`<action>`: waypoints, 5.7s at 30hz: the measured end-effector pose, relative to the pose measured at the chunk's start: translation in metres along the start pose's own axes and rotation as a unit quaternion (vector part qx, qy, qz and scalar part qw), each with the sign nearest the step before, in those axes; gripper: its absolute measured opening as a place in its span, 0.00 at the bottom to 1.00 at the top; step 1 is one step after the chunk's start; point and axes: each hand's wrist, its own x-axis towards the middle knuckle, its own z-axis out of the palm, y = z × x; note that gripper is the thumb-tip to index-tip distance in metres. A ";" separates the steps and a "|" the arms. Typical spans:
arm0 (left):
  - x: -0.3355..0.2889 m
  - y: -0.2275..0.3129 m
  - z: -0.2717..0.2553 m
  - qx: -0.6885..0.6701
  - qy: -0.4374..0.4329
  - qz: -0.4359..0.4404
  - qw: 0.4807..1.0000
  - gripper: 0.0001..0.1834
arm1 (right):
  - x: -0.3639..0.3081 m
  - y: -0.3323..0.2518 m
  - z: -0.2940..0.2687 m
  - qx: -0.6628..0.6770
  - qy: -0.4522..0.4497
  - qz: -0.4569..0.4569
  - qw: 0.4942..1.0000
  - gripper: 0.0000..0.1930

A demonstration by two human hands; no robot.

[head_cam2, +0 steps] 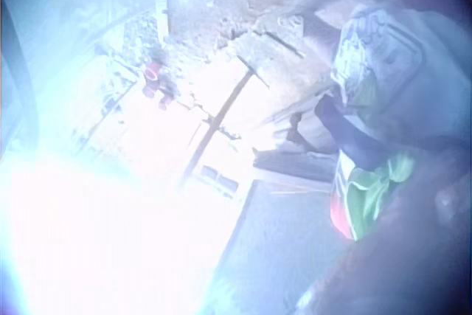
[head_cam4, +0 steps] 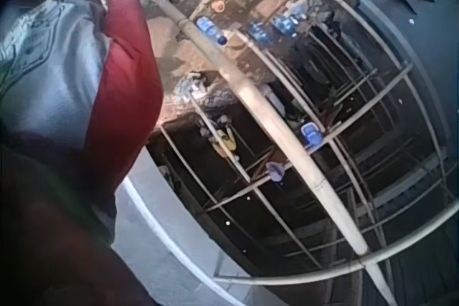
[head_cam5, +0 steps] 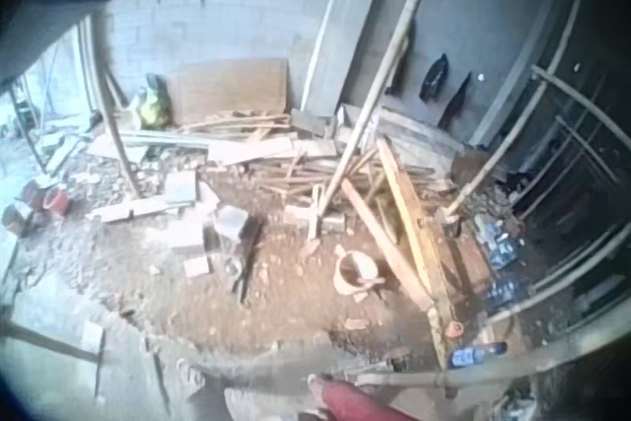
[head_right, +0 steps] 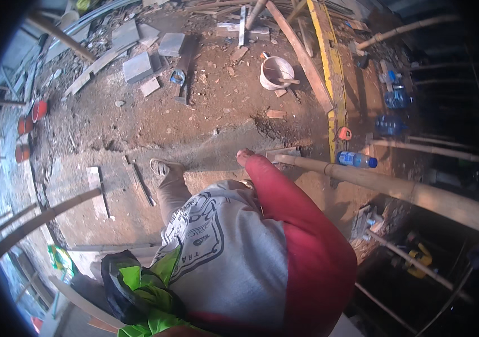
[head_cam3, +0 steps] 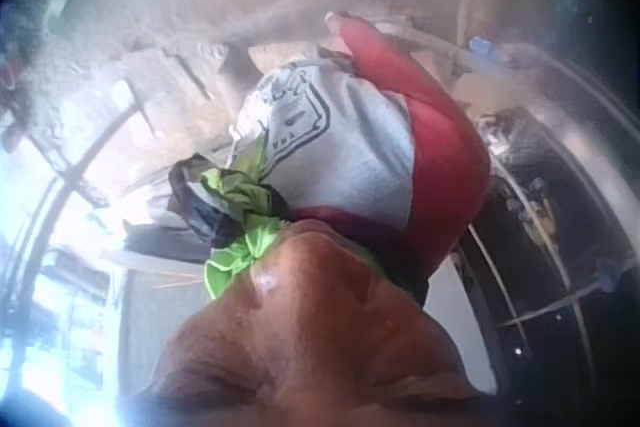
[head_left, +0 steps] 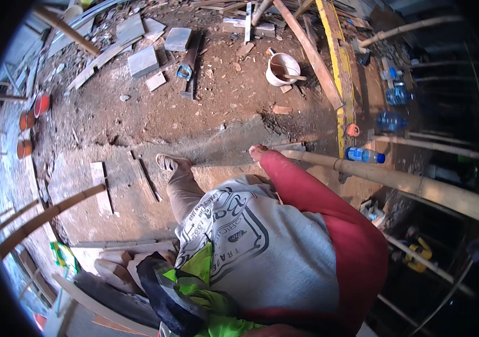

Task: The person assembles a wooden scaffolding structure by positioning planks and securing them with nails. They use a hammer to drive nails into the wood and a metal bar to adjust components. The person retrieves nails from a bucket and continues fastening the structure.

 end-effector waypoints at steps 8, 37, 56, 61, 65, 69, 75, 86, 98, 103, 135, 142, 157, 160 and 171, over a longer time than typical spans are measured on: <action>0.139 0.196 -0.329 -0.210 0.155 -0.017 0.965 0.21 | -0.029 -0.091 -0.024 0.040 0.240 0.068 0.967 0.14; -0.062 0.366 0.168 0.396 -0.084 0.450 0.796 0.27 | -0.207 0.078 -0.170 0.109 0.576 -0.172 0.792 0.08; -0.416 0.231 0.663 0.301 -0.423 0.571 0.636 0.31 | -0.521 0.459 -0.086 0.716 0.198 -0.041 0.669 0.13; -0.432 0.202 0.892 0.216 -0.407 0.543 0.702 0.32 | -0.542 0.612 -0.151 0.738 0.269 -0.021 0.618 0.18; -0.486 0.228 1.014 0.107 -0.424 0.441 0.784 0.31 | -0.567 0.716 -0.230 0.666 0.333 -0.008 0.668 0.22; -0.514 0.287 1.076 0.048 -0.544 0.320 0.774 0.34 | -0.533 0.781 -0.287 0.496 0.438 -0.042 0.748 0.23; -0.449 0.389 1.180 -0.030 -0.549 0.369 0.749 0.16 | -0.462 0.820 -0.403 0.427 0.363 -0.104 0.822 0.21; -0.496 0.678 1.274 0.331 -0.361 0.477 0.730 0.53 | -0.317 0.877 -0.663 0.540 0.281 -0.208 0.766 0.19; -0.407 0.969 1.266 0.165 -0.326 0.395 0.843 0.58 | -0.008 0.835 -0.963 0.377 -0.035 -0.238 0.894 0.18; -0.394 1.078 1.265 0.036 -0.329 0.355 0.875 0.53 | 0.102 0.777 -1.092 0.326 -0.195 -0.300 0.875 0.08; -0.267 1.316 1.007 -0.021 0.165 0.466 0.869 0.35 | 0.326 0.335 -1.229 0.304 -0.302 -0.305 0.850 0.13; -0.242 1.301 0.971 0.018 0.295 0.328 0.897 0.23 | 0.443 0.217 -1.312 0.269 -0.160 -0.323 0.893 0.15; -0.182 1.482 0.914 0.192 0.520 0.279 0.784 0.23 | 0.641 0.089 -1.315 0.357 -0.146 -0.324 0.864 0.10; -0.181 1.492 0.910 0.198 0.561 0.281 0.753 0.23 | 0.637 0.081 -1.322 0.327 -0.161 -0.326 0.872 0.09; -0.165 1.501 0.911 0.225 0.538 0.158 0.797 0.29 | 0.621 0.068 -1.324 0.201 -0.133 -0.321 0.916 0.13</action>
